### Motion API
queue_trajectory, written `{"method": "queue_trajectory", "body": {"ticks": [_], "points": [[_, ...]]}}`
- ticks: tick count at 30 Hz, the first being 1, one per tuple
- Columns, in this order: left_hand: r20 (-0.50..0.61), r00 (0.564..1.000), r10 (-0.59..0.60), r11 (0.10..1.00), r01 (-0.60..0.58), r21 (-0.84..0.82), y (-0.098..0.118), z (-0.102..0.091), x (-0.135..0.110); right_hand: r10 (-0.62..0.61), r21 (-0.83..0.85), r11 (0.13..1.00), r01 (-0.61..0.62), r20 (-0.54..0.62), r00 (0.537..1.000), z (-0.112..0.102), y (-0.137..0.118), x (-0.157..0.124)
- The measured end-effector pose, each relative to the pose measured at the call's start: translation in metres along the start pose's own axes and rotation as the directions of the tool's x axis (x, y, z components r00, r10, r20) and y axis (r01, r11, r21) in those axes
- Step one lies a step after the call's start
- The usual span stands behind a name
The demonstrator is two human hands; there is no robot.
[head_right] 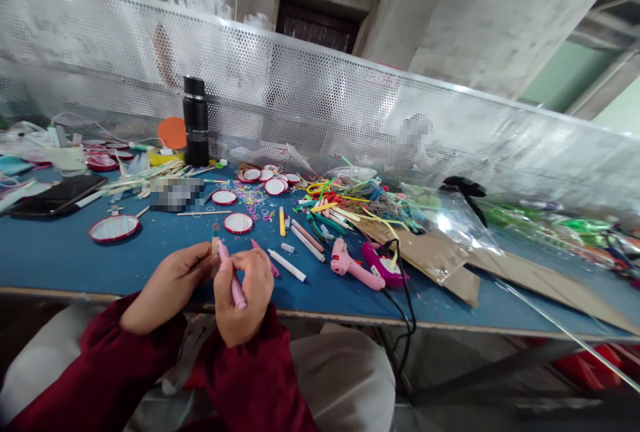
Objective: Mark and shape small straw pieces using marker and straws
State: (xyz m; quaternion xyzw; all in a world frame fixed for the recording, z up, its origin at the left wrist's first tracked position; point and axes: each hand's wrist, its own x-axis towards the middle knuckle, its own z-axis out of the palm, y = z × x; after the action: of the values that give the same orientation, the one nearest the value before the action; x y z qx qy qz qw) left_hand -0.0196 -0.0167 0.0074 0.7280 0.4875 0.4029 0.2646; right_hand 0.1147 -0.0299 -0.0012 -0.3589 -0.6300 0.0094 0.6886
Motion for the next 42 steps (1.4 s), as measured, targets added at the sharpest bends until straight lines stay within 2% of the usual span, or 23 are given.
{"method": "queue_trajectory", "body": {"ticks": [5, 26, 42], "points": [[-0.013, 1.000, 0.019, 1.000, -0.019, 0.002, -0.0008, -0.0003, 0.0004, 0.012, -0.001, 1.000, -0.012, 0.036, 0.999, 0.0000, 0.0009, 0.0001], [0.004, 0.999, 0.034, 0.999, -0.034, -0.011, -0.0021, -0.0004, 0.0008, 0.062, 0.000, 0.998, -0.062, 0.035, 0.997, -0.0005, 0.0008, 0.0000], [-0.035, 0.999, 0.038, 0.999, -0.039, -0.038, 0.0016, -0.0012, 0.0001, 0.054, 0.023, 0.998, -0.055, 0.034, 0.998, -0.0002, 0.0014, -0.0005]]}}
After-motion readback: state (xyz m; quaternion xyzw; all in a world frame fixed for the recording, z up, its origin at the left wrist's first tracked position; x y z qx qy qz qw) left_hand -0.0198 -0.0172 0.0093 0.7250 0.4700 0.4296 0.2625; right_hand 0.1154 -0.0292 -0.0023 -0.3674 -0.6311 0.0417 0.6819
